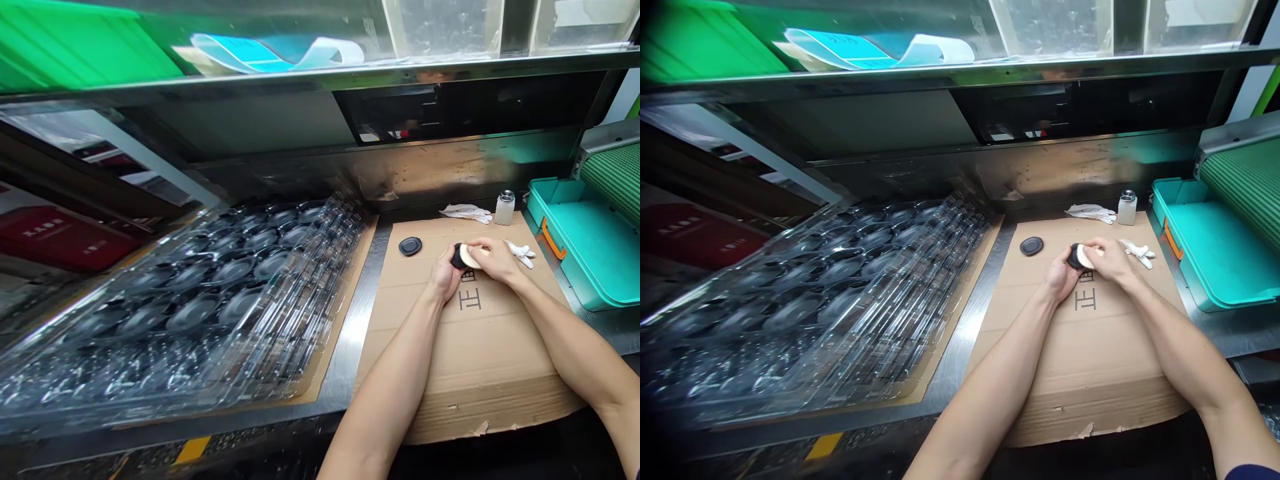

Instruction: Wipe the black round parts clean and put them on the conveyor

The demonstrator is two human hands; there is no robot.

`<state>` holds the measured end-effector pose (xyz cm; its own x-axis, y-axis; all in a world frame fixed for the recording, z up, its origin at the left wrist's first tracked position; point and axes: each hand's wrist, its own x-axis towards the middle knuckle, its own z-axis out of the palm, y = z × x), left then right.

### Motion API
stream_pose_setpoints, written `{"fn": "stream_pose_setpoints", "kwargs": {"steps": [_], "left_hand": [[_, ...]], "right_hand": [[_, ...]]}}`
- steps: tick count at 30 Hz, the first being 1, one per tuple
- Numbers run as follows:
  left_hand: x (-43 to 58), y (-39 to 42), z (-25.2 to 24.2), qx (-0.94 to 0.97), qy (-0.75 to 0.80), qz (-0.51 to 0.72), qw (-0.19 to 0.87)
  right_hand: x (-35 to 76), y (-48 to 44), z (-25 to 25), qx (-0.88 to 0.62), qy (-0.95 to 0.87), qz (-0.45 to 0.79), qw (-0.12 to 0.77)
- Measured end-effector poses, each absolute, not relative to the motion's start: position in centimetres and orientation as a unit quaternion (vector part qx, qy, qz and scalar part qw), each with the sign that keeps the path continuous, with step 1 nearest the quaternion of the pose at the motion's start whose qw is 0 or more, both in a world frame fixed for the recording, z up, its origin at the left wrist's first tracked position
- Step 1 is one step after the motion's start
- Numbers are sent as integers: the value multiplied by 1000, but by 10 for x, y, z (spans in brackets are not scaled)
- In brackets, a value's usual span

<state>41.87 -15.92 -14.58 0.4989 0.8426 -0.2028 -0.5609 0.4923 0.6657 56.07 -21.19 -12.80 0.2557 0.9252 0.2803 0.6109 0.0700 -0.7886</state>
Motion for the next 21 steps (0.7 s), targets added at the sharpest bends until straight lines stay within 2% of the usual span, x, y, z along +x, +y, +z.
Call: {"fn": "stream_pose_setpoints", "kwargs": {"steps": [2,6,10,14,16,19,21], "left_hand": [[419,-160,-147,277,259,425,822],[420,-160,-148,278,264,429,818],[421,-160,-148,285,260,430,816],[421,-159,-147,265,269,430,820],[420,-159,-147,261,267,425,824],[418,-159,-145,254,262,406,838],[417,-158,-145,245,268,403,840]], "right_hand": [[557,-212,-130,-643,-591,208,441],[556,-212,-129,-699,-550,148,433],[558,-211,-129,-656,-571,199,452],[557,-210,-132,-687,-552,161,445],[556,-211,-133,-653,-571,196,457],[559,-211,-133,-600,-626,262,423],[563,-212,-131,-623,-634,236,393]]}}
